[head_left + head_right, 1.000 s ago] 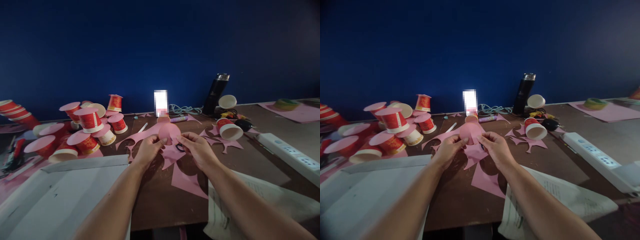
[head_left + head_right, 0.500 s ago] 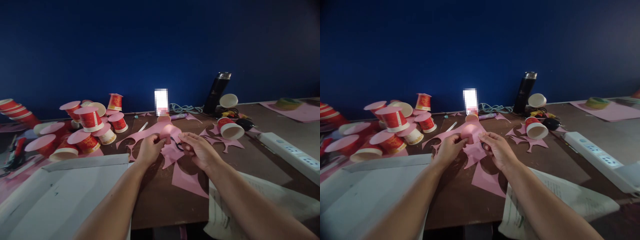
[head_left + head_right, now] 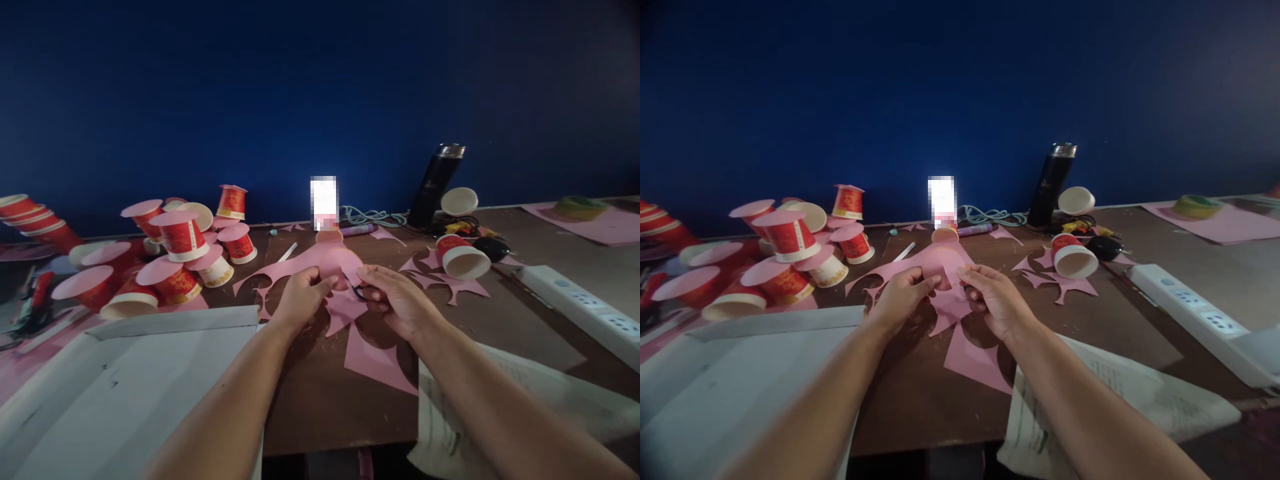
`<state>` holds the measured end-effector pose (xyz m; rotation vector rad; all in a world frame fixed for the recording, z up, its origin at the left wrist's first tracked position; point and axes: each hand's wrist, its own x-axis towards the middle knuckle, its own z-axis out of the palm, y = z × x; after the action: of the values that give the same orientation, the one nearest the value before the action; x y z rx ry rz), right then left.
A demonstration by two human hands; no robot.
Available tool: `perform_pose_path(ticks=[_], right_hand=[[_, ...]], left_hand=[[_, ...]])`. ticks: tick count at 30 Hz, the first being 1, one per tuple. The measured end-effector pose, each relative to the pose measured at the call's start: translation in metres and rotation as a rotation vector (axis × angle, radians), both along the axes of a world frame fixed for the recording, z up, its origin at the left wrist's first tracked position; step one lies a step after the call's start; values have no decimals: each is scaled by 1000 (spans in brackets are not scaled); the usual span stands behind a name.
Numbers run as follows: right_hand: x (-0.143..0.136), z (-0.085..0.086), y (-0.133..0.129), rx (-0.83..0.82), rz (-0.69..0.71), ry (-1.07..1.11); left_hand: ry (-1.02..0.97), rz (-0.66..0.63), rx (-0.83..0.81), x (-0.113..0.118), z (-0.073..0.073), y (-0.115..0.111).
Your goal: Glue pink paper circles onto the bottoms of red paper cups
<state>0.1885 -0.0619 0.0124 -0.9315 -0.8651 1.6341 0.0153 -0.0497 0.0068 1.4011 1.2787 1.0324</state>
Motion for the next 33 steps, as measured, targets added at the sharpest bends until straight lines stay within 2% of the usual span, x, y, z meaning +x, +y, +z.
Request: perform_pose_path(ticks=[5,10,18,25,33], right_hand=[[-1,-2,3,-66,-28,-15],[-1,-2,3,-74,-31,-35],[1,-4,3,-65,-3,-23],[-1,-1,0,-68,-11,-83],[-3,-4,-1,28,23,-228]], left_hand=[[-399,-97,-268,-1,-3,1],[-494,-79,-377,-1,2,0],[-442,-102,-312,-1,-6,3],[-247,-103,-183,-3,-14,5],[-126,-68,-71,-3,-10,4]])
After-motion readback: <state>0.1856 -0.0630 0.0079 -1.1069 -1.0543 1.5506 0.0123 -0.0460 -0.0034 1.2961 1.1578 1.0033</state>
